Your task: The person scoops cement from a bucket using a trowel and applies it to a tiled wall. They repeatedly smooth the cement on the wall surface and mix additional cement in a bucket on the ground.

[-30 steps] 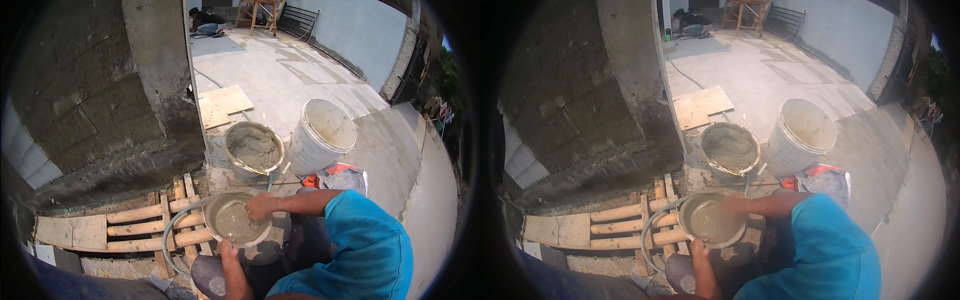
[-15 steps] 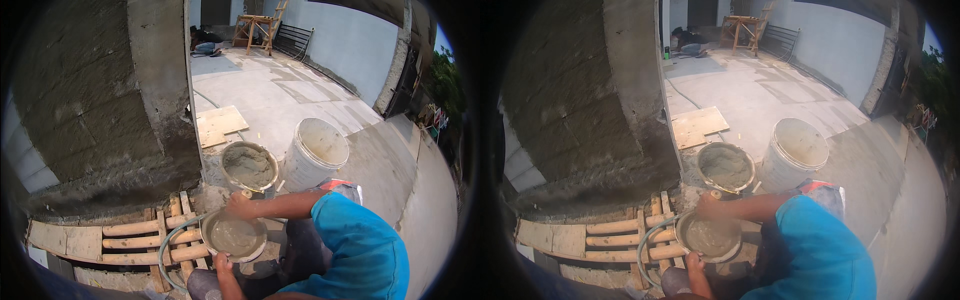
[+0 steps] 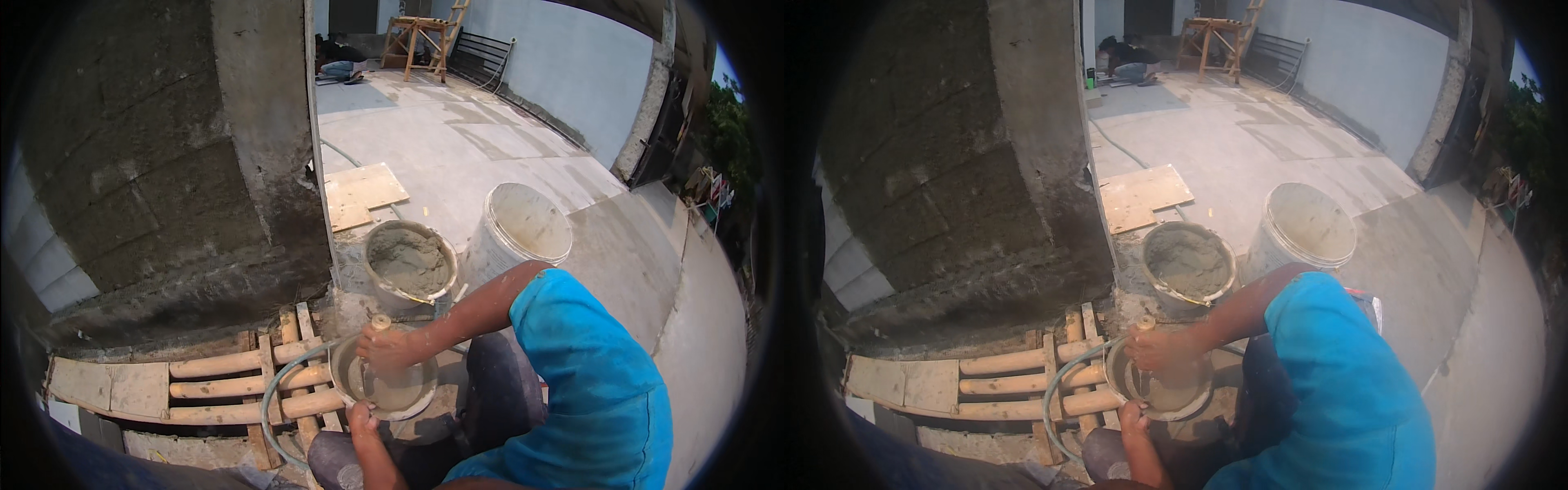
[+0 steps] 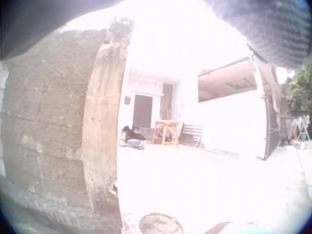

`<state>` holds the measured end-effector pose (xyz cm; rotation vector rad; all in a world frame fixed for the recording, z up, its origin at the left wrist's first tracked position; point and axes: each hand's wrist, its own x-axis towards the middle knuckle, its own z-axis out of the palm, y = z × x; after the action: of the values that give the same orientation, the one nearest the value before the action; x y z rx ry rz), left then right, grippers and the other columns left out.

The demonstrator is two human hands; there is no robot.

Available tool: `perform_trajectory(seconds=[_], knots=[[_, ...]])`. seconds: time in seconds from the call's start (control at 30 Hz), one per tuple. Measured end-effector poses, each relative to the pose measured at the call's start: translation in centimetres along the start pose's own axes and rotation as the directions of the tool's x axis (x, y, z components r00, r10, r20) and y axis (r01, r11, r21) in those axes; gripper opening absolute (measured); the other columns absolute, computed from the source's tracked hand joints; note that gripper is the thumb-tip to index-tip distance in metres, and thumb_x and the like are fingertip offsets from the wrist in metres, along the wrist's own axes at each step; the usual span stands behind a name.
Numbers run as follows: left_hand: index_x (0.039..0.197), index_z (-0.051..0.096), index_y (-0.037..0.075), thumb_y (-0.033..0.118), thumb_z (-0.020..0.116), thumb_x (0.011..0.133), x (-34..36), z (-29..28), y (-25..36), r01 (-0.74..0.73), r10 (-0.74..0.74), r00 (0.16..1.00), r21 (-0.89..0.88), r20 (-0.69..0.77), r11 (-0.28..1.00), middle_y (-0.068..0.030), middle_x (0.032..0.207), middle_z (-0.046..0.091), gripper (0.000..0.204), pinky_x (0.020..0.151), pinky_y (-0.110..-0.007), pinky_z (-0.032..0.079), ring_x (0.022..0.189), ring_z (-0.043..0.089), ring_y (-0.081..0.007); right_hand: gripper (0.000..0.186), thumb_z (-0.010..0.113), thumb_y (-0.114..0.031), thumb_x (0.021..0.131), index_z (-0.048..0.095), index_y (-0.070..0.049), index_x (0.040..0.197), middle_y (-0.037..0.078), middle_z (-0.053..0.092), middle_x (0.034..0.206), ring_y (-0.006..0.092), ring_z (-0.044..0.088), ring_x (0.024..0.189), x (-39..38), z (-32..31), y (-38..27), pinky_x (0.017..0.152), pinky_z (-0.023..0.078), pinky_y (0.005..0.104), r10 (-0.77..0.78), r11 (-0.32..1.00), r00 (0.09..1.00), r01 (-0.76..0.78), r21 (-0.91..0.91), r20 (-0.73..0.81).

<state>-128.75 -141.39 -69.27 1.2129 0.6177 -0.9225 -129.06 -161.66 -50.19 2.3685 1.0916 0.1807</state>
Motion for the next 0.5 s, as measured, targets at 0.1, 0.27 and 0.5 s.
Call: perform_trajectory(seconds=[0.1,0.27,0.5], knots=[[0.110,0.054,-0.003,-0.006,0.054,0.068,-0.2,1.6,-1.1,0.002,0.002,0.999,-0.094,0.041,0.996,-0.0105,0.082,0.053,0.041,0.033,-0.034,0.032,0.051,0.052,-0.0231,0.024,0.063,-0.028,0.076,0.075,-0.008,0.081,0.009,0.068,0.087,0.0289,0.066,0.084,1.0,1.4,0.4,0.079,0.050,0.0475,0.038,0.981,0.998,-0.028,-0.193,0.049],[0.109,0.055,-0.004,-0.003,0.055,0.068,1.6,0.4,-2.3,-0.146,0.136,0.988,-0.163,-0.071,0.976,-0.0125,0.088,0.053,0.040,0.035,-0.038,0.040,0.061,0.060,-0.0285,0.018,0.071,-0.028,0.074,0.077,-0.012,0.080,0.009,0.073,0.085,0.0278,0.070,0.083,2.4,7.1,-2.7,0.075,0.054,0.0492,0.199,0.977,0.906,-0.214,-0.002,0.373],[0.124,0.055,-0.003,-0.007,0.049,0.068,-1.3,2.5,-1.4,-0.043,0.021,0.992,-0.183,-0.123,0.982,-0.0118,0.101,0.058,0.057,0.060,-0.044,0.057,0.083,0.064,-0.0308,0.026,0.062,-0.028,0.082,0.077,-0.007,0.083,0.009,0.073,0.083,0.0301,0.073,0.076,-3.6,9.5,0.1,0.067,0.055,0.0500,-0.019,0.463,0.486,-0.770,0.439,0.874]])
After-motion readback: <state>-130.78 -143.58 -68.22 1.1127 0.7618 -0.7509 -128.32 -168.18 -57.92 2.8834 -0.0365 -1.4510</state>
